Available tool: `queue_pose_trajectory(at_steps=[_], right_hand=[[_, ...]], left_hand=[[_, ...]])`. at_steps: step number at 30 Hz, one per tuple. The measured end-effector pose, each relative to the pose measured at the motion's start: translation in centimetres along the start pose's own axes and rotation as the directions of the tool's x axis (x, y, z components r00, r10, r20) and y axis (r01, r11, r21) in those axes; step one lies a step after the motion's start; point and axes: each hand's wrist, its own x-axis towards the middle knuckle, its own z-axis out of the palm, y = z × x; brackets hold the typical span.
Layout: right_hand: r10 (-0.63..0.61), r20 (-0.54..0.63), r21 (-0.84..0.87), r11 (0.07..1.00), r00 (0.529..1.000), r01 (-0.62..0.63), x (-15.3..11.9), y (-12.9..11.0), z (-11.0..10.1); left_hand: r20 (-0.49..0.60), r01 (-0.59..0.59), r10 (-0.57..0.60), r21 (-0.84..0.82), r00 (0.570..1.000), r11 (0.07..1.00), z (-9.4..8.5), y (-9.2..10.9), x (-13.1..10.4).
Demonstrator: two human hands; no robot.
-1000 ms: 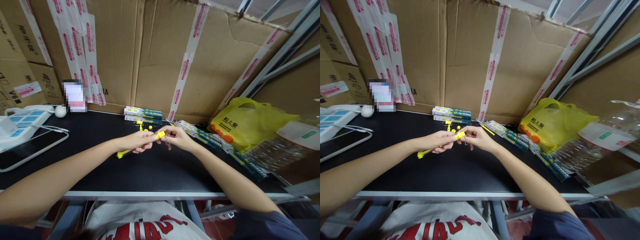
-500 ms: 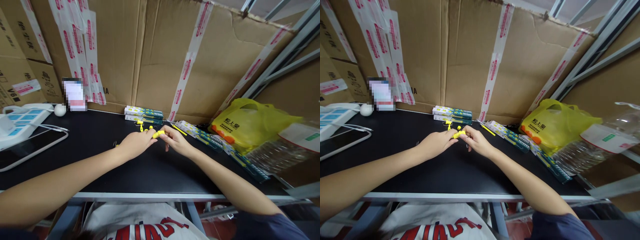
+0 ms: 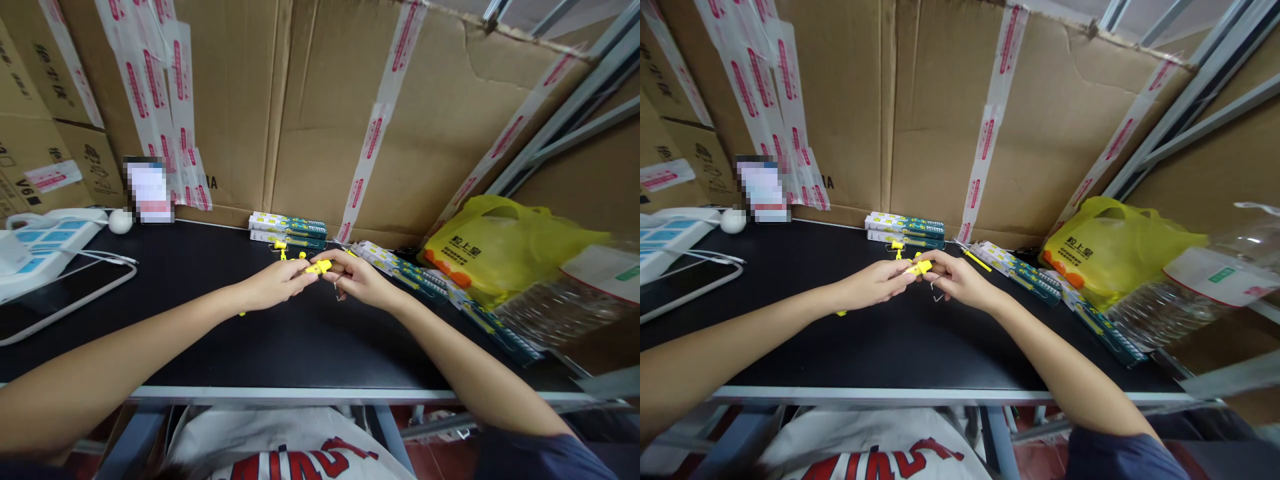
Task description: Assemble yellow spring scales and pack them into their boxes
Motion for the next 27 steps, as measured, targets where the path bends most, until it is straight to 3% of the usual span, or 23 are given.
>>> queue_pose_trajectory(at_steps=[4,11,16,21,27], right_hand=[[-0.004,-0.027,-0.08,0.997,1.0,0.002,0.0,-0.1,-0.1],[0.008,-0.103,0.031,0.999,0.995,-0.005,-0.2,-0.8,0.2],[-0.063,-0.183,-0.173,0.984,0.981,0.031,-0.2,-1.0,0.7],[-0.146,-0.23,-0.358,0.932,0.962,0.056,-0.2,-0.8,1.3],[-0.12,-0.28,-0.45,0.893,0.952,-0.019,-0.3,-0.6,2.3]], left_hand=[[-0.033,-0.018,0.02,0.071,0.999,0.997,0.1,-0.1,0.1],[-0.028,0.008,-0.007,0.044,1.0,0.999,0.1,-0.6,0.2],[0.025,0.117,-0.116,-0.045,0.993,0.992,0.5,-0.7,0.0],[0.083,0.158,-0.146,-0.15,0.986,0.976,0.8,-1.2,0.2],[0.094,0.209,-0.2,-0.097,0.975,0.973,0.9,-1.1,0.1]])
